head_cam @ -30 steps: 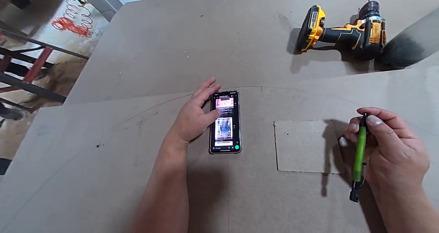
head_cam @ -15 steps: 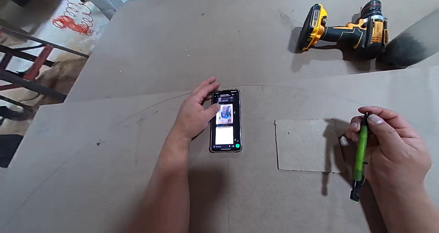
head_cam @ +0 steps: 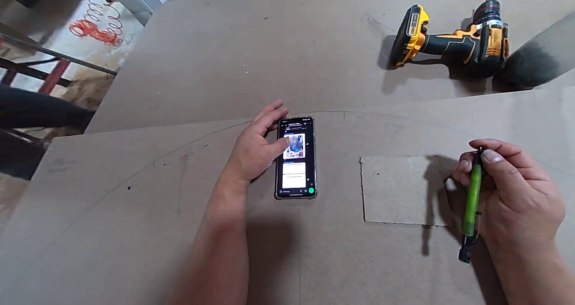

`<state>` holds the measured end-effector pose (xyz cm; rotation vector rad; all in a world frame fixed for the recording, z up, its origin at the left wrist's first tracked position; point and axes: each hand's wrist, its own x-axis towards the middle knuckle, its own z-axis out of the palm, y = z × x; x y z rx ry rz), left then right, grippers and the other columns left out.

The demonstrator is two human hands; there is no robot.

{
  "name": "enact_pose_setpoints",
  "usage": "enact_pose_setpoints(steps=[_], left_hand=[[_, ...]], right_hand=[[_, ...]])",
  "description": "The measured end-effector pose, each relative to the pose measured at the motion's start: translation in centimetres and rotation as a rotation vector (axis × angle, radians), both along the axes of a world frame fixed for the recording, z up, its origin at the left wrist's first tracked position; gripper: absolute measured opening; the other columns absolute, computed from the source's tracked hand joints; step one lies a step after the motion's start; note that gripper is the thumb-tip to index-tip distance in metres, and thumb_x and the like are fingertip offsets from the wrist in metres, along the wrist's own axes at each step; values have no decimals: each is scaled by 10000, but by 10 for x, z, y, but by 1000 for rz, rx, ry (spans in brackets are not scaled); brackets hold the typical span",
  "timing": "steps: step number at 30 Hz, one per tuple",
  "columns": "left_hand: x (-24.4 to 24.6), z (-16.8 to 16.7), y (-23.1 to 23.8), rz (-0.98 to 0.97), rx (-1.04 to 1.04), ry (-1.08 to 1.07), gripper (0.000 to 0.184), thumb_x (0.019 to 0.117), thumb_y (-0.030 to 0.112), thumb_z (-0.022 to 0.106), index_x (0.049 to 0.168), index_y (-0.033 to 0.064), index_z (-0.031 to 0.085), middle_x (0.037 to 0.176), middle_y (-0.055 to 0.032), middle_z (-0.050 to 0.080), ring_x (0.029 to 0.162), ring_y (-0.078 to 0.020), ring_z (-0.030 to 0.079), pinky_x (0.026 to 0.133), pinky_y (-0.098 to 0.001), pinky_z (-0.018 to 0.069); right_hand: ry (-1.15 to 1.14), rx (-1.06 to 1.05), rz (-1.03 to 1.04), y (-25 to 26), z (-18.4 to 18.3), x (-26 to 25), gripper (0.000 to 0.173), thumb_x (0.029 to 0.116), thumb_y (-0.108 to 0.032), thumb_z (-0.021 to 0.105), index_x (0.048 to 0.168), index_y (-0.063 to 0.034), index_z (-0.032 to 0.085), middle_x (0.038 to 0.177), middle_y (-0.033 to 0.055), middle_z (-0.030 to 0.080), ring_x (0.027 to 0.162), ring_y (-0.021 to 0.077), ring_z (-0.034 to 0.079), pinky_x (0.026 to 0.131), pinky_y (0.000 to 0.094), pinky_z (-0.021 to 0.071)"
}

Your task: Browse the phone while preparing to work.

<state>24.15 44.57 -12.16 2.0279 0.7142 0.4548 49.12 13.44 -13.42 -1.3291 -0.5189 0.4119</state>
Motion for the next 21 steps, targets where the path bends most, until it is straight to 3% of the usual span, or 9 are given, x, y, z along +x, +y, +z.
enact_pose_setpoints(steps=[4,10,21], left_hand=[[-1,2,-2,-9,2,1,537,915,69,674,1441,126,583,1648,7,357,1357,-154,528,1084,-371,488],[-2,-10,15,-46,36,-44,584,883,189,724,1450,172,588,1628,18,395,1375,-156,517,1106,-377,493],[0,-8,12,-26,60,15,611,861,190,741,1452,194,588,1639,34,375,1379,-149,513,1102,-384,496]], right_hand=[[-3,-4,-3,0,0,0,241,1069,-172,465,1176,-117,673,847,-31,669,681,67,639,629,207,574],[4,-18,-4,0,0,0,243,1068,-178,461,1174,-121,673,841,-27,666,666,69,634,609,210,573],[9,-1,3,-1,0,1,236,1066,-173,472,1177,-118,673,845,-31,666,681,62,636,628,203,573]])
